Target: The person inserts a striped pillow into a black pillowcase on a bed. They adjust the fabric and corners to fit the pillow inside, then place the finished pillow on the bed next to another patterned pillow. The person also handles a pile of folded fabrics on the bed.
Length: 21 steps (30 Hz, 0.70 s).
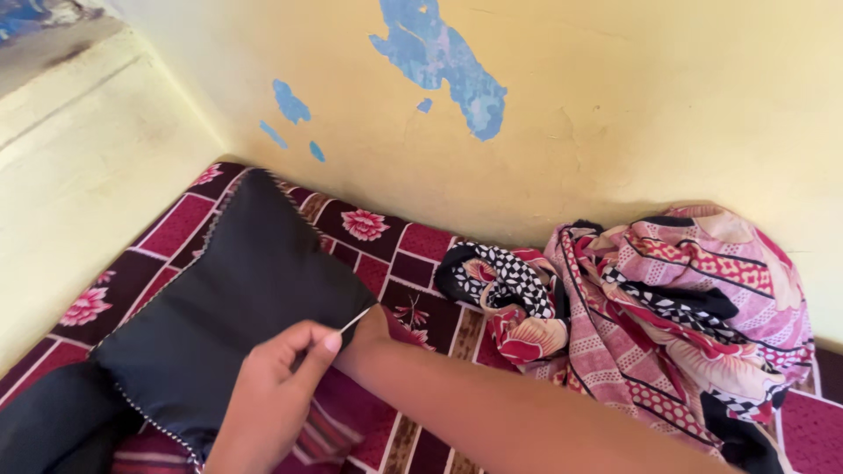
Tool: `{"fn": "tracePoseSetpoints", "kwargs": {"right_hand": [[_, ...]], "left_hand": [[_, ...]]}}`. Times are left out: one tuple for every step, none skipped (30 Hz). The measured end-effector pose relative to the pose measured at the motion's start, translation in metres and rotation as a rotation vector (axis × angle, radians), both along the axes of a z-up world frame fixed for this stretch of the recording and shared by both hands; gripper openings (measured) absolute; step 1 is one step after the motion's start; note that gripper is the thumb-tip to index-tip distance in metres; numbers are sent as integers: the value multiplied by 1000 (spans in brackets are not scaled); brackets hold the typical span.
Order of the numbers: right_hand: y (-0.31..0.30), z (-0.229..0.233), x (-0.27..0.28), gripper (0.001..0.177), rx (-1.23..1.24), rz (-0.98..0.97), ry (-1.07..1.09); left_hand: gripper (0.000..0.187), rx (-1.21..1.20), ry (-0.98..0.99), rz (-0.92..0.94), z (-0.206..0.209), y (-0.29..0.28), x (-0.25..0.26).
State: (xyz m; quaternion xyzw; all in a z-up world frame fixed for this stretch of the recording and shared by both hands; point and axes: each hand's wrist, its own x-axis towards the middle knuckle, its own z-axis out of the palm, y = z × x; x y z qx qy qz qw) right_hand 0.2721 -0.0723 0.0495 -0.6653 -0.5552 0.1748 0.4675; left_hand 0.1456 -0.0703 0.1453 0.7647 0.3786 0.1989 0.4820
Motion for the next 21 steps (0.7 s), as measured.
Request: {"fn": "tracePoseSetpoints", "kwargs": {"right_hand": [[7, -7, 6, 41, 63, 20, -92], [14, -12, 13, 41, 143, 42, -191], [19, -18, 19, 41, 218, 65, -290], [27, -23, 28, 41, 276, 83, -382], [34, -28, 37, 41, 353, 108, -490], [42, -34, 48, 41, 403, 125, -568], [46, -41, 60, 41, 437, 145, -632], [54, -49, 73, 41, 464, 165, -684], [54, -60, 83, 41, 471, 186, -716], [51, -72, 92, 42, 411, 212, -691], [47, -83, 101, 42, 348, 245, -646], [39, -93, 109, 43, 253, 274, -579], [32, -100, 116, 41, 171, 251, -510], [23, -105, 122, 40, 89, 227, -441], [16, -106, 126, 39, 8, 204, -368], [11, -105, 129, 40, -23, 226, -376], [8, -101, 132, 40, -51, 246, -382], [6, -98, 133, 40, -78, 267, -388], [4, -95, 131, 40, -72, 262, -422], [2, -92, 127, 39, -66, 257, -456], [-1, -90, 127, 39, -63, 251, -492]], "left_hand": [[25, -54, 21, 40, -4, -1, 0], [24, 13, 71, 57, -9, -1, 4], [26, 78, 126, 76, -15, -5, 7], [32, 142, 181, 93, -23, -8, 10], [48, 292, 144, 28, -33, -13, 11], [66, 440, 105, -38, -44, -19, 11], [85, 586, 63, -105, -56, -23, 10], [100, 642, 213, -125, -68, -24, 8], [116, 688, 366, -144, -82, -27, 6], [132, 733, 520, -163, -94, -29, 2], [128, 744, 592, -158, -105, -31, -2], [125, 754, 664, -153, -116, -34, -4], [122, 768, 731, -148, -125, -36, -3], [117, 935, 594, -89, -132, -36, -2], [112, 1095, 459, -21, -138, -37, -1], [108, 1249, 320, 58, -142, -38, 1], [102, 1283, 408, 32, -143, -37, 2], [98, 1315, 497, 6, -142, -35, 6], [96, 1346, 587, -21, -139, -31, 9], [95, 1321, 565, -49, -133, -26, 9], [93, 1294, 540, -78, -126, -20, 9]]}}
